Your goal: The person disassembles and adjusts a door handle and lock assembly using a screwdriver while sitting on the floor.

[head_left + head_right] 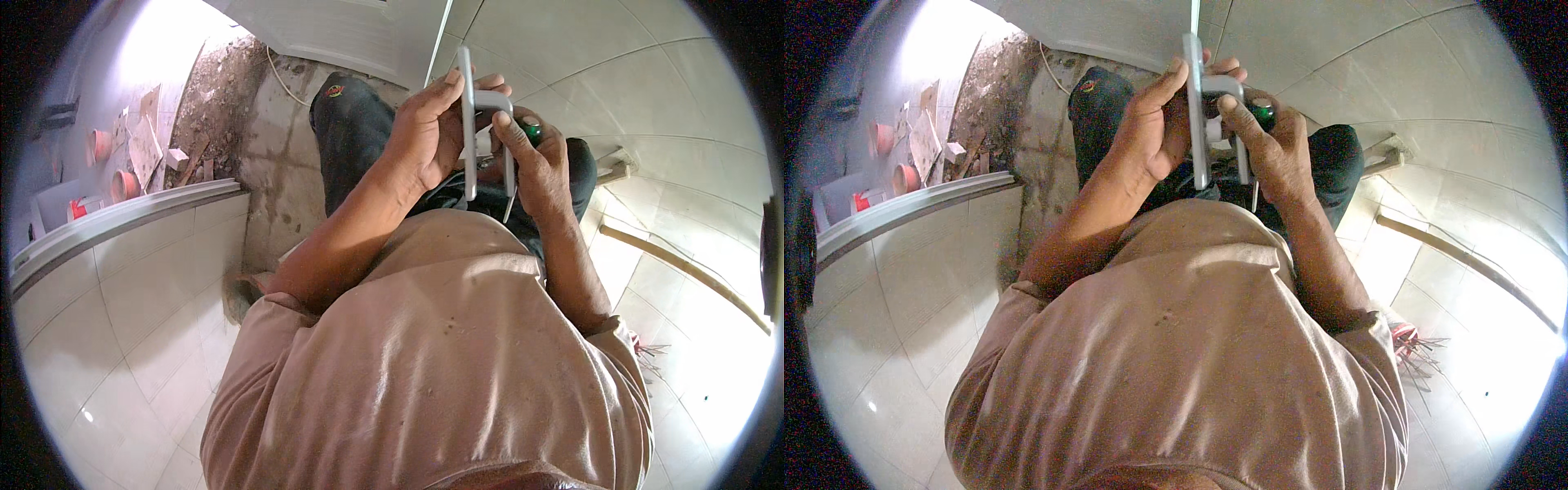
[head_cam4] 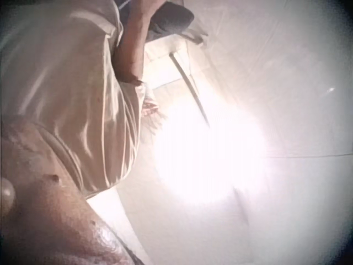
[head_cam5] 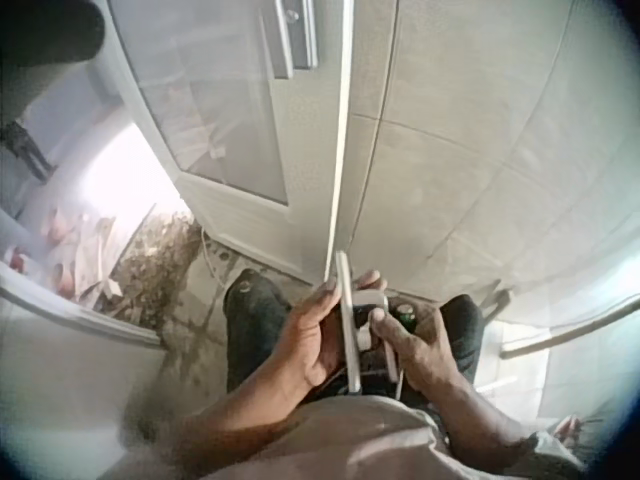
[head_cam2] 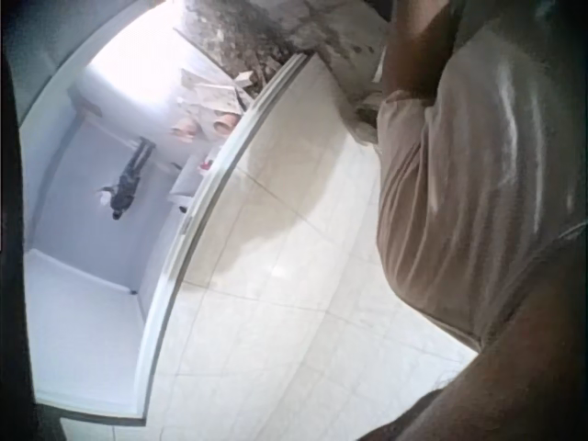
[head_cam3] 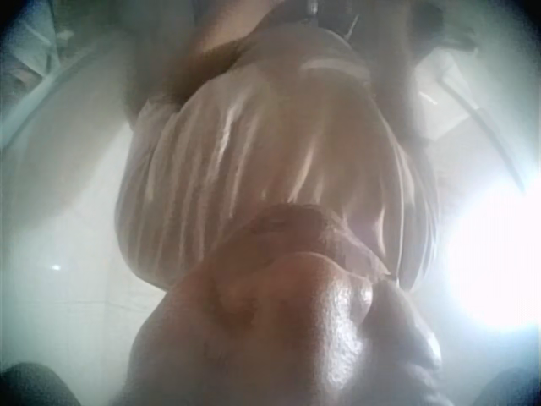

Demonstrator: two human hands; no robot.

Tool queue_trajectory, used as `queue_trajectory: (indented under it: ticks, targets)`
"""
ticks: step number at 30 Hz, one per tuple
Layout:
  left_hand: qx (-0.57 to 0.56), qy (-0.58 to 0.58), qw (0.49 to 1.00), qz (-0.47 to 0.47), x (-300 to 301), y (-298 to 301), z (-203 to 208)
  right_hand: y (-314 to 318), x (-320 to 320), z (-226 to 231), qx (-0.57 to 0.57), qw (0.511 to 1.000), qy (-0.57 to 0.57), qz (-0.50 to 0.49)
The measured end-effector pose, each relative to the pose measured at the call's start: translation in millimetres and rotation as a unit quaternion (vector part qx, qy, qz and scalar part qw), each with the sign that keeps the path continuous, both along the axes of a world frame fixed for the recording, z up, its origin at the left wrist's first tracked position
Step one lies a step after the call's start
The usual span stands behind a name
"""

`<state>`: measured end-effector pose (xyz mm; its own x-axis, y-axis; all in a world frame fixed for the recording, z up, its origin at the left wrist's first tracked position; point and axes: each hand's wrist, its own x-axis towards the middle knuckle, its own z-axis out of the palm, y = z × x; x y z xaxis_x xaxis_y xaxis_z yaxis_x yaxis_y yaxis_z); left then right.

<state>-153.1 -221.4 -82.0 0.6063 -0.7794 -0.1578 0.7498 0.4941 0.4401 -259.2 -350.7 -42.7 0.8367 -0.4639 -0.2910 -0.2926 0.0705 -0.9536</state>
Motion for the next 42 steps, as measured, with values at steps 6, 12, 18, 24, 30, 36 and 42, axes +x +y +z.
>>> queue_trajectory:
  ticks: [6, 12, 18, 24, 30, 36, 42]
  targets:
    - [0.064, 0.018, 0.998, -0.014, -9, 6, -1, 5, -4, 9, -0.127, 0.990, 0.020, 0.053]
    - [0.218, -0.072, 0.973, 0.021, -13, 1, -6, 13, -5, 13, -0.233, 0.972, 0.007, 0.007]
    - [0.192, 0.007, 0.981, 0.009, -13, 2, 6, 6, -7, 21, -0.176, 0.983, 0.036, 0.018]
    - [0.163, 0.002, 0.987, -0.008, -15, 3, 8, -12, -13, 6, -0.195, 0.980, -0.017, 0.032]
    - [0.173, 0.004, 0.984, -0.029, -14, 4, -6, -24, -16, 17, -0.292, 0.950, -0.036, 0.103]
    - [0.174, -0.023, 0.982, -0.064, -17, 3, -4, -40, -19, 22, -0.410, 0.888, -0.102, 0.182]
    - [0.183, -0.007, 0.981, -0.066, -20, 1, 7, -41, -16, 25, -0.495, 0.839, -0.083, 0.213]
